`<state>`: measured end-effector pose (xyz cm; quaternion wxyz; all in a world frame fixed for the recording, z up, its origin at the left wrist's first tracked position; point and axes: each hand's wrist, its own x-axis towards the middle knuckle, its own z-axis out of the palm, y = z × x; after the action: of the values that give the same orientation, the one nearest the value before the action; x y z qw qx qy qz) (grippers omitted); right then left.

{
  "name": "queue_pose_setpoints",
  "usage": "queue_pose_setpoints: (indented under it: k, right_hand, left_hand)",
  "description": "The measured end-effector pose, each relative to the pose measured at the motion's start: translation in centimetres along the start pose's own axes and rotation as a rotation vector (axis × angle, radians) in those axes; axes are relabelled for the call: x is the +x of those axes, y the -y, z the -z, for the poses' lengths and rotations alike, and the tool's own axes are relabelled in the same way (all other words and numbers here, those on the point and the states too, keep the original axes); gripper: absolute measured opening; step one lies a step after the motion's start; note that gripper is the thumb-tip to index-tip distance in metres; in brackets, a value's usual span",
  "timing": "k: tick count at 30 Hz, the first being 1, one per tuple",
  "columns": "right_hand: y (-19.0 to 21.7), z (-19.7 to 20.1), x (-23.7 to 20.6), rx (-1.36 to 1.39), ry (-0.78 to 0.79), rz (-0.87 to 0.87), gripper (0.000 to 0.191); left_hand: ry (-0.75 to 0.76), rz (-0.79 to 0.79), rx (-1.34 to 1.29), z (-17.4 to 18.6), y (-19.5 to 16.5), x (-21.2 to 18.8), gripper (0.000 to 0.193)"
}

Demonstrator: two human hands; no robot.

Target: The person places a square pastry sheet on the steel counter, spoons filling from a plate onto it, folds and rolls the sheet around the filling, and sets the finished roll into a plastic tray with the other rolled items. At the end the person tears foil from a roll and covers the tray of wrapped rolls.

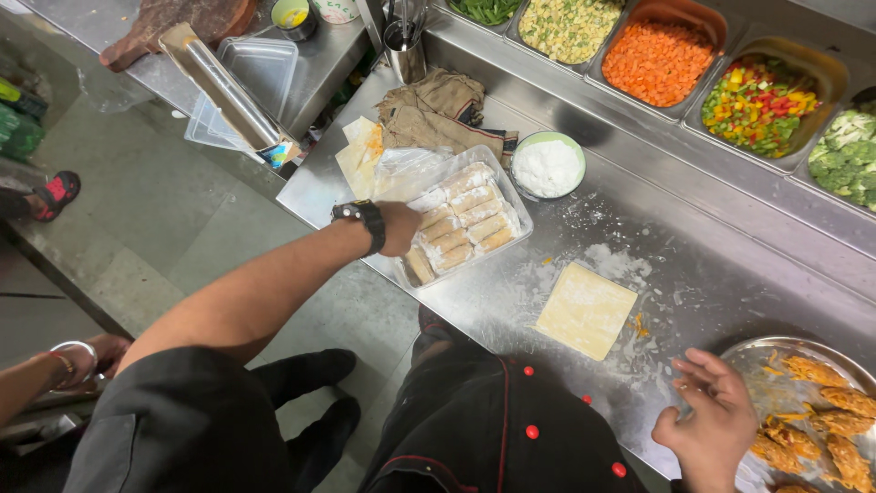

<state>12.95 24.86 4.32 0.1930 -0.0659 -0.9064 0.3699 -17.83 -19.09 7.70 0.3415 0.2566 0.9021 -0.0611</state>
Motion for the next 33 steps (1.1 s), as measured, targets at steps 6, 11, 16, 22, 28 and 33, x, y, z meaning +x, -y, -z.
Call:
queue_pose_setpoints:
  k: [6,11,16,22,28,33]
  right_hand:
    - [0.5,-0.1,0.0,0.062,-0.011,0.031,0.024]
    - [0.4,0.2,1.2,0.037,-0.025,0.107,0.024]
    - [-3.3,4.4,8.4,-0.317,-0.132,0.35,0.033]
    - [-11.6,11.2,23.5,-0.933,0.017,-0.156,0.047]
    - [-16.4,13.8,29.0,-0.891,0.371,-0.241,0.05]
    - [-16.2,13.1,30.8,-0.88,0.5,-0.287,0.055]
  left_hand:
    - [-0.073,-0.105,-0.047,-3.2,0.0,1.3,0.03]
    - [-0.117,0.029,-0.05,-2.2,-0.6,0.2,0.034]
    - [-0.666,-0.105,-0.353,-0.5,-5.1,-3.5,0.039]
    - [-0.806,-0.452,-0.655,-2.7,-12.7,-6.2,0.039]
    - [-0.734,-0.309,-0.762,-8.8,-13.6,-5.9,0.037]
    - [-0.634,-0.165,-0.815,-12.3,-11.7,-5.1,0.039]
